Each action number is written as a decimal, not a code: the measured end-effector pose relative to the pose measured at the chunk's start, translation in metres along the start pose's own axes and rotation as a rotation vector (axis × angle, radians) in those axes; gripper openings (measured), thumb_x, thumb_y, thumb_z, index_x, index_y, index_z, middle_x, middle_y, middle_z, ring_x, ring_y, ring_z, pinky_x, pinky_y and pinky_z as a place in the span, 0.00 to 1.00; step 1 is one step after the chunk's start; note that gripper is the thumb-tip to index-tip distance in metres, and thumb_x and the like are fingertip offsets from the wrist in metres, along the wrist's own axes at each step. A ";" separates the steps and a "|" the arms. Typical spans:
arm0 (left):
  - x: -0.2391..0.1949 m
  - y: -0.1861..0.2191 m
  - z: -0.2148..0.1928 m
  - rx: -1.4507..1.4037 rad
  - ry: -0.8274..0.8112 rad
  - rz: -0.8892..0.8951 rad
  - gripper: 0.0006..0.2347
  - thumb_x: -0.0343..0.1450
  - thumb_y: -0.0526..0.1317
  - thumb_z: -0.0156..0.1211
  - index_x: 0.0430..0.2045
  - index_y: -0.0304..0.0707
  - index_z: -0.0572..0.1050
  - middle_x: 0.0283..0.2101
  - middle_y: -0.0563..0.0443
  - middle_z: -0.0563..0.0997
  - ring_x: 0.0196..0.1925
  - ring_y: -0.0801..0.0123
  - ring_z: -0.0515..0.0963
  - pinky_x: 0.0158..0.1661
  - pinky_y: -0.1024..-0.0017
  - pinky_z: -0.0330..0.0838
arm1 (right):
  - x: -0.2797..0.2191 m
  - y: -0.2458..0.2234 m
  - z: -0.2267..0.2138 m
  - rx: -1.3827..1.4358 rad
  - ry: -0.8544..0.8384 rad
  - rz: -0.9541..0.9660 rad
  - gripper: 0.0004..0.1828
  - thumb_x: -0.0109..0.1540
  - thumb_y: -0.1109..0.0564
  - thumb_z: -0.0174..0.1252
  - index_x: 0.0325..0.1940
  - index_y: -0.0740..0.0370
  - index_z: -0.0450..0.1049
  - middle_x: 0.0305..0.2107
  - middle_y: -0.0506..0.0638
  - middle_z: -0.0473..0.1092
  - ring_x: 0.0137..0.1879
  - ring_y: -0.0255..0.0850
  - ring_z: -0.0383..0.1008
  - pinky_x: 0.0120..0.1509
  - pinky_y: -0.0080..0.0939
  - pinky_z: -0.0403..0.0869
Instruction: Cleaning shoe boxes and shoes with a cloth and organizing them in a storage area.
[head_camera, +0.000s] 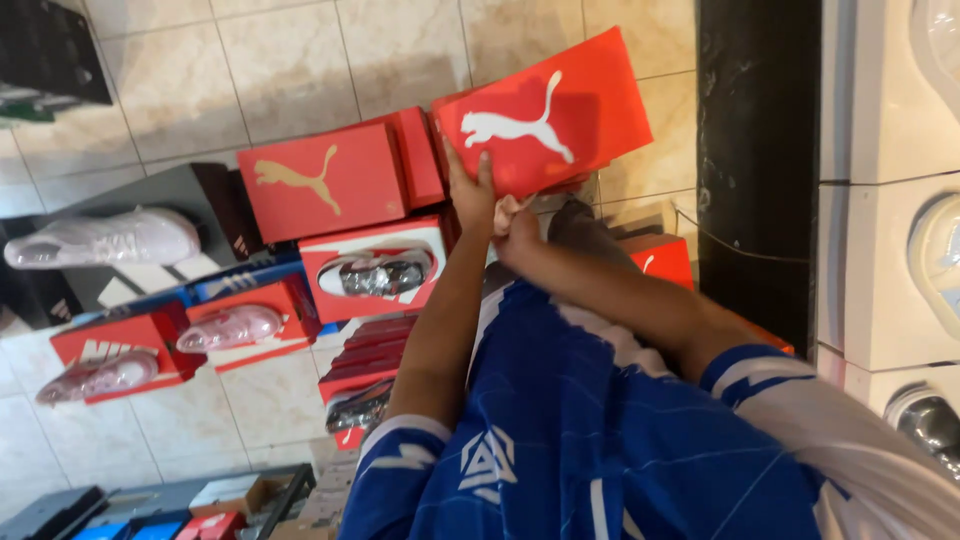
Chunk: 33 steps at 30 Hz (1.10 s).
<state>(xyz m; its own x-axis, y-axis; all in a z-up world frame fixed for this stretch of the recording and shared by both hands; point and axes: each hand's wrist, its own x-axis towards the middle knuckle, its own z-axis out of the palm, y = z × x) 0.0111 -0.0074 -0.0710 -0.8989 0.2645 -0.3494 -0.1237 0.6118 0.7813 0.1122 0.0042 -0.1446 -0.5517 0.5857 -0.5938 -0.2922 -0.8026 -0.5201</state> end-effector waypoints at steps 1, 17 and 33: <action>0.004 -0.006 0.004 -0.020 0.009 0.069 0.33 0.77 0.57 0.54 0.76 0.62 0.47 0.72 0.33 0.64 0.72 0.40 0.66 0.69 0.44 0.61 | 0.008 -0.005 -0.017 0.018 -0.227 0.176 0.17 0.64 0.45 0.48 0.22 0.45 0.57 0.14 0.38 0.50 0.18 0.34 0.47 0.26 0.38 0.53; -0.037 -0.005 -0.037 -0.458 0.423 0.682 0.24 0.77 0.51 0.57 0.62 0.32 0.66 0.54 0.32 0.74 0.56 0.50 0.76 0.60 0.49 0.66 | -0.026 -0.242 0.064 -1.475 -0.810 -0.202 0.11 0.61 0.52 0.69 0.46 0.53 0.82 0.40 0.57 0.79 0.50 0.50 0.79 0.60 0.49 0.72; 0.022 0.046 -0.026 -0.519 -0.011 0.026 0.27 0.81 0.55 0.42 0.67 0.29 0.65 0.69 0.28 0.67 0.74 0.44 0.62 0.74 0.52 0.51 | 0.035 -0.316 0.066 -1.419 -0.323 -0.296 0.60 0.50 0.36 0.77 0.75 0.49 0.48 0.69 0.61 0.58 0.76 0.60 0.56 0.79 0.67 0.53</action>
<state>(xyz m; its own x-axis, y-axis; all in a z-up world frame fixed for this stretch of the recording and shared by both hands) -0.0256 0.0078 -0.0293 -0.9002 0.2845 -0.3299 -0.2962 0.1554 0.9424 0.1337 0.2704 0.0395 -0.8106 0.5017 -0.3019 0.4605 0.2278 -0.8579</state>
